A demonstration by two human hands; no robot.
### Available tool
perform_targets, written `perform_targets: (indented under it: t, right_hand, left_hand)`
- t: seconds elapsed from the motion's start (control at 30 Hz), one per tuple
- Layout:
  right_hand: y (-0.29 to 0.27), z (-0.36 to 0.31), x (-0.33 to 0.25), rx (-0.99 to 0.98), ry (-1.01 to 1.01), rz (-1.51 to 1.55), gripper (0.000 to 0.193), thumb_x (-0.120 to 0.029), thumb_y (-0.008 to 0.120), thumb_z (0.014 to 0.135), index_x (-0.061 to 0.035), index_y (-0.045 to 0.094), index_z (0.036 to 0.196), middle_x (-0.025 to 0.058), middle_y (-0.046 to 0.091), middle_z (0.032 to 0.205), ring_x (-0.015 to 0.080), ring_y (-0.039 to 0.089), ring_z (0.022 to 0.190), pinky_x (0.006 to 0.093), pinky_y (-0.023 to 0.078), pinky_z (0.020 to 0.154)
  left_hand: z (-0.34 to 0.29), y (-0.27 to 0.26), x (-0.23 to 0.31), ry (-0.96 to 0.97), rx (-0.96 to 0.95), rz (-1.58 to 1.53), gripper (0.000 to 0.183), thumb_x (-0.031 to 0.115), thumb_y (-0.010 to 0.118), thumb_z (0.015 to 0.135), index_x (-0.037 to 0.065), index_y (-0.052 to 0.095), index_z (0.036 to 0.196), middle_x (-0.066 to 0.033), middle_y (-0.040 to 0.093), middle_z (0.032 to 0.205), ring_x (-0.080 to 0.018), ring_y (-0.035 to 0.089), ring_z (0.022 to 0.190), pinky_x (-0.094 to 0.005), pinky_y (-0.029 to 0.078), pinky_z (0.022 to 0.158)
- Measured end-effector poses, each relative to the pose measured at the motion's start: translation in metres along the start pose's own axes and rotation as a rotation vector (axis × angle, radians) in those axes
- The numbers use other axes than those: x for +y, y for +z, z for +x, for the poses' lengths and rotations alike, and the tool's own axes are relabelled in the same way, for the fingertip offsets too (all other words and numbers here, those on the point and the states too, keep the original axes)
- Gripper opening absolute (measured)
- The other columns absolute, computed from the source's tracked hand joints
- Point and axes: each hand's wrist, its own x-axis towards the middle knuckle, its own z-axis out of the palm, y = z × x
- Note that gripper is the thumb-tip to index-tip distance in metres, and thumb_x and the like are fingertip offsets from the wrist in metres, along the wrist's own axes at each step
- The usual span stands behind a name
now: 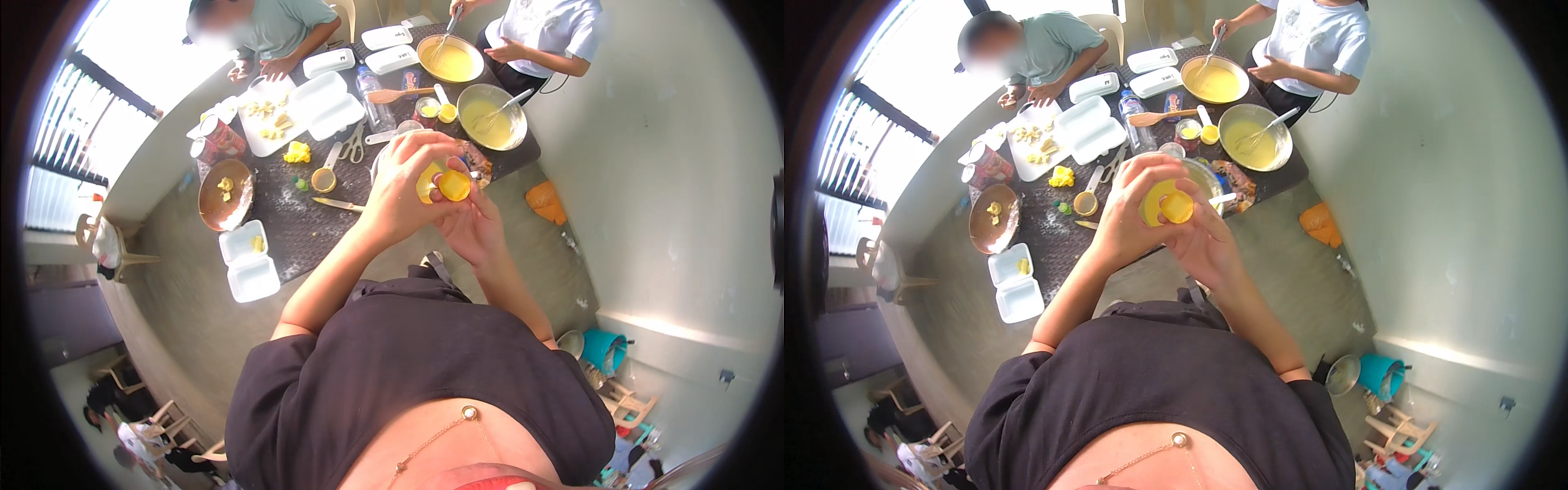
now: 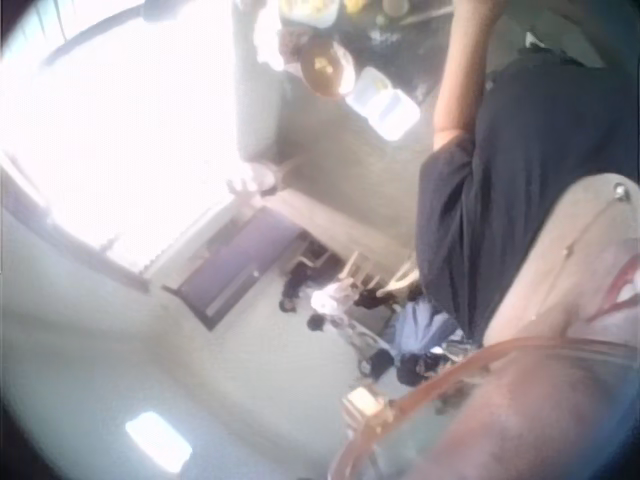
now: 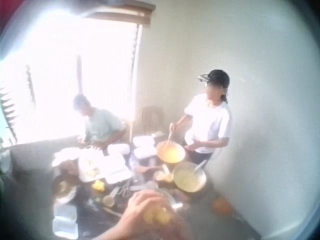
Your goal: The person assembles small food items by pressing green and yellow plastic molds together to form round shapes. They then place these items into white styrofoam containers. The person moves between two tables in a room with other people, handling the molds and containers by hand.
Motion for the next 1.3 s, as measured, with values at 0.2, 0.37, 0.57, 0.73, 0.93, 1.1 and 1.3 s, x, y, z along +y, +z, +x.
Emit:
perform_targets:
  t: [0.2,0.37,0.57,0.73,0.93,1.1,1.3]
  right_hand:
    - [-0.027,0.016,-0.058,-0.05,0.089,0.025,0.04,-0.023,0.052,0.091,-0.0112,0.041,0.128,0.0072,0.052,0.118,0.0171,0.054,0.105,0.0324,0.046,0.089]
    - [-0.029,0.045,-0.065,-0.028,0.154,-0.011,0.042,-0.02,0.056,0.089,-0.0114,0.042,0.128,0.0067,0.053,0.116,0.0171,0.054,0.104,0.0325,0.045,0.089]
    - [-0.048,0.098,-0.062,-0.142,0.26,0.083,0.04,-0.017,0.057,0.088,-0.012,0.045,0.126,0.0092,0.053,0.118,0.0206,0.054,0.108,0.0304,0.049,0.082]
    - [-0.057,0.146,-0.074,0.008,0.182,0.148,0.038,-0.013,0.055,0.089,-0.008,0.045,0.126,0.0127,0.055,0.116,0.0234,0.057,0.105,0.0333,0.052,0.084]
    - [-0.092,0.211,-0.087,0.128,0.087,0.103,0.045,-0.007,0.061,0.084,-0.0037,0.045,0.127,0.0133,0.056,0.114,0.0246,0.058,0.103,0.0335,0.052,0.086]
    - [-0.138,0.255,-0.072,0.264,0.086,0.094,0.046,-0.004,0.063,0.082,-0.004,0.047,0.125,0.0109,0.057,0.116,0.022,0.057,0.107,0.0324,0.052,0.087]
    - [-0.203,0.335,-0.074,0.273,0.053,0.213,0.04,0.0,0.06,0.083,-0.0074,0.05,0.121,0.0115,0.053,0.122,0.0226,0.055,0.109,0.0331,0.052,0.088]
  left_hand:
    - [0.03,0.033,0.003,-0.004,0.034,0.122,0.048,0.01,0.074,0.057,0.013,0.061,0.103,-0.006,0.051,0.117,-0.0282,0.045,0.115,-0.0431,0.035,0.098]
    - [0.034,0.034,-0.012,-0.15,0.136,0.143,0.035,0.009,0.072,0.062,0.011,0.062,0.096,-0.0048,0.053,0.114,-0.027,0.046,0.114,-0.0407,0.037,0.097]
    - [0.06,0.01,-0.044,-0.157,0.102,0.119,0.052,0.011,0.075,0.06,0.013,0.059,0.11,-0.0057,0.053,0.116,-0.0281,0.045,0.115,-0.0409,0.036,0.098]
    - [0.093,-0.003,-0.106,-0.245,0.149,-0.128,0.06,0.024,0.07,0.073,0.01,0.046,0.126,-0.0084,0.051,0.122,-0.0262,0.043,0.12,-0.0411,0.03,0.102]
    - [0.126,0.007,-0.23,-0.492,0.356,-0.31,0.031,0.02,0.054,0.089,0.006,0.051,0.116,-0.0123,0.052,0.115,-0.0233,0.05,0.112,-0.0336,0.037,0.096]
    - [0.136,0.028,-0.304,-0.668,0.381,-0.306,0.024,0.017,0.054,0.088,0.005,0.055,0.108,-0.0126,0.052,0.108,-0.0267,0.05,0.107,-0.0354,0.039,0.092]
    - [0.18,0.037,-0.392,-0.502,0.389,0.132,0.018,0.013,0.056,0.085,0.003,0.058,0.1,-0.0148,0.053,0.109,-0.0309,0.05,0.107,-0.0368,0.038,0.094]
